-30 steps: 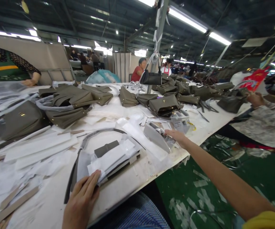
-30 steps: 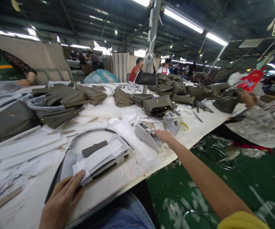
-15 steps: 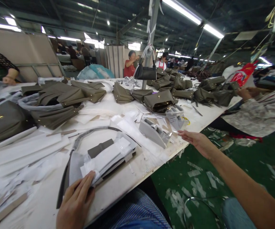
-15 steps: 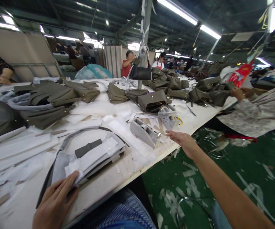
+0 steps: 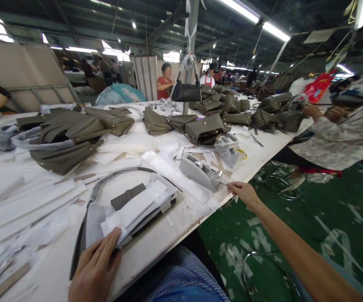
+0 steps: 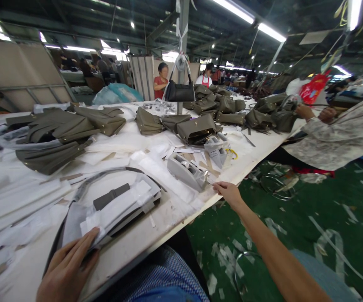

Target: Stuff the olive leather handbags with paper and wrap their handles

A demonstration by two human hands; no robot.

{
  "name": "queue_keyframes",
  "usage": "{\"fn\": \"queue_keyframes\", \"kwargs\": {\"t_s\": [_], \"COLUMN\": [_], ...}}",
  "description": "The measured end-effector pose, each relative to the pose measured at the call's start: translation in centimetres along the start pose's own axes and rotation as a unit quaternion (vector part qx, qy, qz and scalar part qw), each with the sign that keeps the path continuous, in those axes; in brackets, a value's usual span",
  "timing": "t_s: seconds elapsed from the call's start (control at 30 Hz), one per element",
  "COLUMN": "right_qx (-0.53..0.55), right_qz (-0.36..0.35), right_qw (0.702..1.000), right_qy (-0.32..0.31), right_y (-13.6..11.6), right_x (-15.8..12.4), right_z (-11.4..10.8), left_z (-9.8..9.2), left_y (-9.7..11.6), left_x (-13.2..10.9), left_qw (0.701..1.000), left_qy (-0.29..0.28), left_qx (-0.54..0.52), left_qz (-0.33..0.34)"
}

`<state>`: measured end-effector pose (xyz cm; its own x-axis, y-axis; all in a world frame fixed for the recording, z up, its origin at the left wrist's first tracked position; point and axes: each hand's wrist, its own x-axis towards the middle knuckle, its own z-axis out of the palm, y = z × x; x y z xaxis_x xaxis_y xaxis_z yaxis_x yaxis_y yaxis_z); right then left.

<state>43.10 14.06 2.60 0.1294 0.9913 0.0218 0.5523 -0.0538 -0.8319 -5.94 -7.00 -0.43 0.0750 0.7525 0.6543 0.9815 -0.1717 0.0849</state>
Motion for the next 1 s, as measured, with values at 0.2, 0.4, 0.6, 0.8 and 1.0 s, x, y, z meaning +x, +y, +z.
{"fn": "queue_keyframes", "kwargs": {"t_s": [0.2, 0.4, 0.6, 0.8, 1.0], "right_qx": [-0.180, -0.301, -0.187, -0.181, -0.284], "right_qz": [-0.207, -0.489, -0.527, -0.548, -0.607], "right_qw": [0.961, 0.802, 0.750, 0.634, 0.512], "right_qy": [-0.016, -0.165, -0.354, -0.514, -0.537], "right_y": [-3.3, -12.7, -21.8, -28.4, -31.2], "right_x": [-3.7, -6.6, -7.0, -5.7, -4.6], "right_z": [-3.5, -2.2, 6.2, 18.0, 28.4], "left_z": [-0.1, 0.1, -0.3, -0.3, 0.0], "left_y": [0.3, 0.7, 1.7, 2.2, 2.4], "left_x": [0.1, 0.1, 0.1, 0.3, -0.1], "left_qw": [1.000, 1.000, 0.996, 0.990, 0.989], "left_qy": [-0.002, 0.000, -0.030, -0.032, -0.027], "left_qx": [-0.008, -0.011, -0.018, -0.041, -0.052], "left_qz": [0.001, -0.016, -0.083, -0.130, -0.135]}}
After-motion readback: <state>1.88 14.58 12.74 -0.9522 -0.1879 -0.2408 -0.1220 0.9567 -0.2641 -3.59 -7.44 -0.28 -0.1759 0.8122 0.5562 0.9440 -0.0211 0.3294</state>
